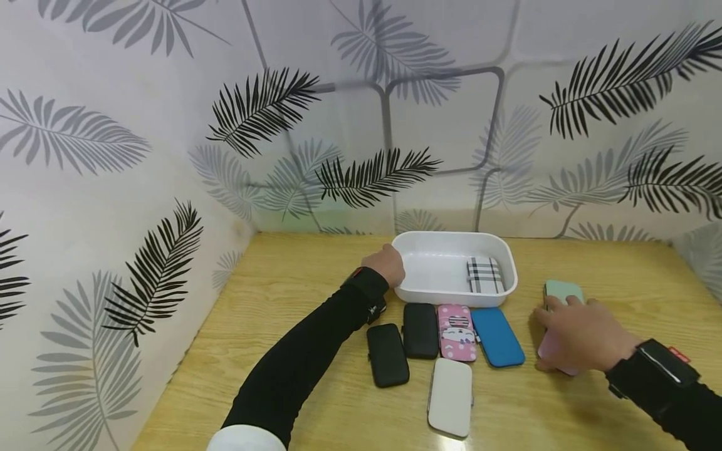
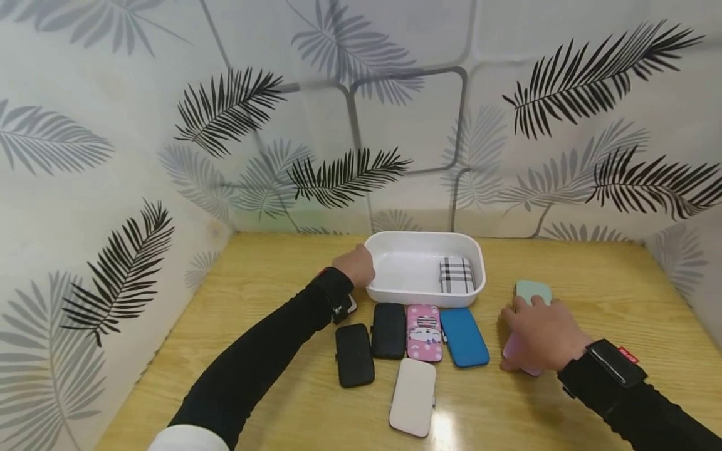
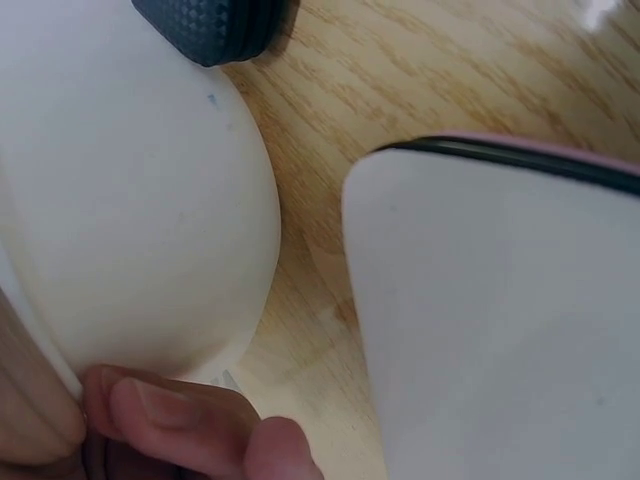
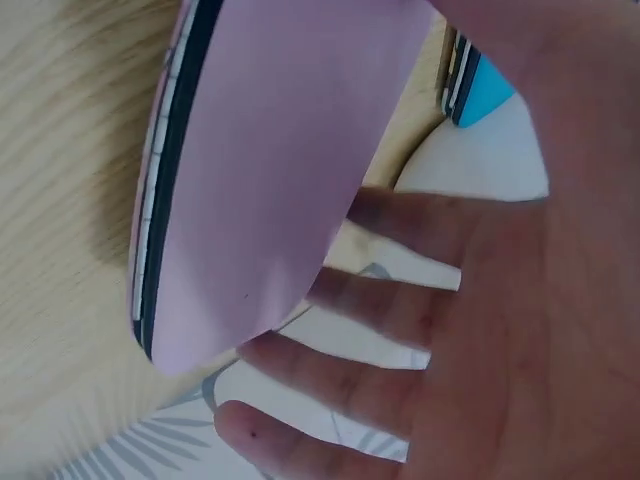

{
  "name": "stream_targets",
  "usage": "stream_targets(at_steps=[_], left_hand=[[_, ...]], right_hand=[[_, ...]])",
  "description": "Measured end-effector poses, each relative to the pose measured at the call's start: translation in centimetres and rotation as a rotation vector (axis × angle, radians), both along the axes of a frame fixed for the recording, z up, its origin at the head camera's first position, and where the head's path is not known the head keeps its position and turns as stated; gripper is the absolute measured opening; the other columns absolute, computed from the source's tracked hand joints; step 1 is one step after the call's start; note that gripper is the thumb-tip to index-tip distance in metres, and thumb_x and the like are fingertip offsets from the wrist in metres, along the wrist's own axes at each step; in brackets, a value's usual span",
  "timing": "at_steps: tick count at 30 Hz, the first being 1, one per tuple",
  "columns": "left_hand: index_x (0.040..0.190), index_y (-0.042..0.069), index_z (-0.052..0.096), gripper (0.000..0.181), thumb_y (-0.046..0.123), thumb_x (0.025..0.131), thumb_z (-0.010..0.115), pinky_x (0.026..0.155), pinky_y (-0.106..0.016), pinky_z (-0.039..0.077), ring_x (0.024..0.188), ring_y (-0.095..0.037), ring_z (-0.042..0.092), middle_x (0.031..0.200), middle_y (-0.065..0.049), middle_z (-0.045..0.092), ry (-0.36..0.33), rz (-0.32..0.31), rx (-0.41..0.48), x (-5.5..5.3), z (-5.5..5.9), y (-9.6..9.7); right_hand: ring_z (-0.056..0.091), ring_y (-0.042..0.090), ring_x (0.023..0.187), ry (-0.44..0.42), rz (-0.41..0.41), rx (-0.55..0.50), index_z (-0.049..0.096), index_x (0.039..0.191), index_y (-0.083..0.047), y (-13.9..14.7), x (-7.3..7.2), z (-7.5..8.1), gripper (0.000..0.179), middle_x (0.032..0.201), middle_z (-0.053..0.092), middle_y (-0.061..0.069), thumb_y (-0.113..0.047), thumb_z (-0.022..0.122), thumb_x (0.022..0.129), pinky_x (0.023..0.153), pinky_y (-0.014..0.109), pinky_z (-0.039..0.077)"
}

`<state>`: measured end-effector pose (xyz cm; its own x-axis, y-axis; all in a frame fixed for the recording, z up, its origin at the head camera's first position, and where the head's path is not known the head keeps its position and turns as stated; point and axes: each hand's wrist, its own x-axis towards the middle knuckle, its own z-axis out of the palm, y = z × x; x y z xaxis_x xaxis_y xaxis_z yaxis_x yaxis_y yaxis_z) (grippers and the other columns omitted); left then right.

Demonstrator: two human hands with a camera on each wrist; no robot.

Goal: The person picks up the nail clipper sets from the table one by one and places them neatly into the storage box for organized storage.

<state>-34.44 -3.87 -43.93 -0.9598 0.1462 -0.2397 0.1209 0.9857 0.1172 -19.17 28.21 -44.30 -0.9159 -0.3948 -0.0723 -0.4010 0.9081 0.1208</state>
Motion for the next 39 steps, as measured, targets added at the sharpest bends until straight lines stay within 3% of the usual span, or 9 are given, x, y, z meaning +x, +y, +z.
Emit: stream_targets(at_steps=[6,12,17,23,28,33,39], left_hand=[[0.152,-0.005,0.031,0.057,0.026,0.107,0.043,0.07,-0.036,0.045,0.068,-0.021,0.057,0.091,-0.011,0.066,-0.007,0.007,-0.009,-0.1,0.0,0.3],[0.154,-0.004,0.029,0.058,0.026,0.107,0.042,0.064,-0.034,0.043,0.064,-0.019,0.056,0.084,-0.009,0.066,-0.009,0.001,-0.017,-0.4,-0.4,0.4],[0.155,-0.005,0.028,0.058,0.026,0.108,0.041,0.063,-0.034,0.042,0.061,-0.018,0.054,0.079,-0.009,0.064,-0.002,-0.01,-0.018,-0.1,-0.3,0.3],[0.156,-0.004,0.026,0.06,0.026,0.107,0.044,0.063,-0.033,0.041,0.059,-0.018,0.053,0.074,-0.007,0.063,-0.011,0.0,-0.006,-0.1,-0.1,0.2],[0.156,-0.004,0.027,0.06,0.027,0.107,0.045,0.062,-0.032,0.041,0.062,-0.018,0.055,0.079,-0.008,0.064,-0.014,0.024,0.001,-0.2,-0.2,0.1],[0.156,-0.004,0.028,0.059,0.026,0.107,0.045,0.066,-0.033,0.044,0.066,-0.019,0.058,0.086,-0.01,0.068,0.004,0.03,-0.001,0.3,0.3,0.1],[0.154,-0.004,0.031,0.058,0.026,0.106,0.045,0.069,-0.033,0.049,0.067,-0.02,0.062,0.082,-0.01,0.068,0.006,0.024,-0.009,0.7,0.7,0.4]], right_hand=[[0.053,0.025,0.069,-0.024,-0.041,-0.015,0.07,0.096,-0.007,-0.4,0.2,-0.2,0.068,0.087,0.059,0.01,-0.062,0.085,0.06,0.057,0.044,0.049],[0.051,0.024,0.069,-0.041,-0.019,-0.018,0.069,0.099,-0.007,-0.3,0.1,-0.2,0.059,0.086,0.057,0.011,-0.05,0.086,0.062,0.057,0.043,0.049],[0.051,0.025,0.07,-0.041,0.006,-0.041,0.069,0.096,-0.008,-0.2,-0.1,0.3,0.049,0.089,0.058,0.013,-0.042,0.083,0.064,0.056,0.042,0.048],[0.056,0.022,0.075,-0.124,0.011,-0.098,0.07,0.102,-0.011,-0.6,-1.4,3.3,0.043,0.098,0.06,0.011,-0.045,0.078,0.077,0.059,0.041,0.053],[0.058,0.012,0.084,-0.186,0.046,-0.263,0.069,0.11,-0.015,-1.5,-2.6,7.0,0.065,0.108,0.057,0.004,-0.069,0.077,0.074,0.07,0.033,0.054],[0.057,0.015,0.09,-0.068,0.127,-0.386,0.068,0.112,-0.012,-2.9,-4.1,9.5,0.063,0.118,0.056,0.008,-0.062,0.082,0.075,0.08,0.037,0.053],[0.054,0.026,0.11,-0.034,0.169,-0.484,0.062,0.119,-0.008,-4.4,-7.1,9.6,0.061,0.13,0.049,0.015,-0.053,0.081,0.082,0.091,0.047,0.049]])
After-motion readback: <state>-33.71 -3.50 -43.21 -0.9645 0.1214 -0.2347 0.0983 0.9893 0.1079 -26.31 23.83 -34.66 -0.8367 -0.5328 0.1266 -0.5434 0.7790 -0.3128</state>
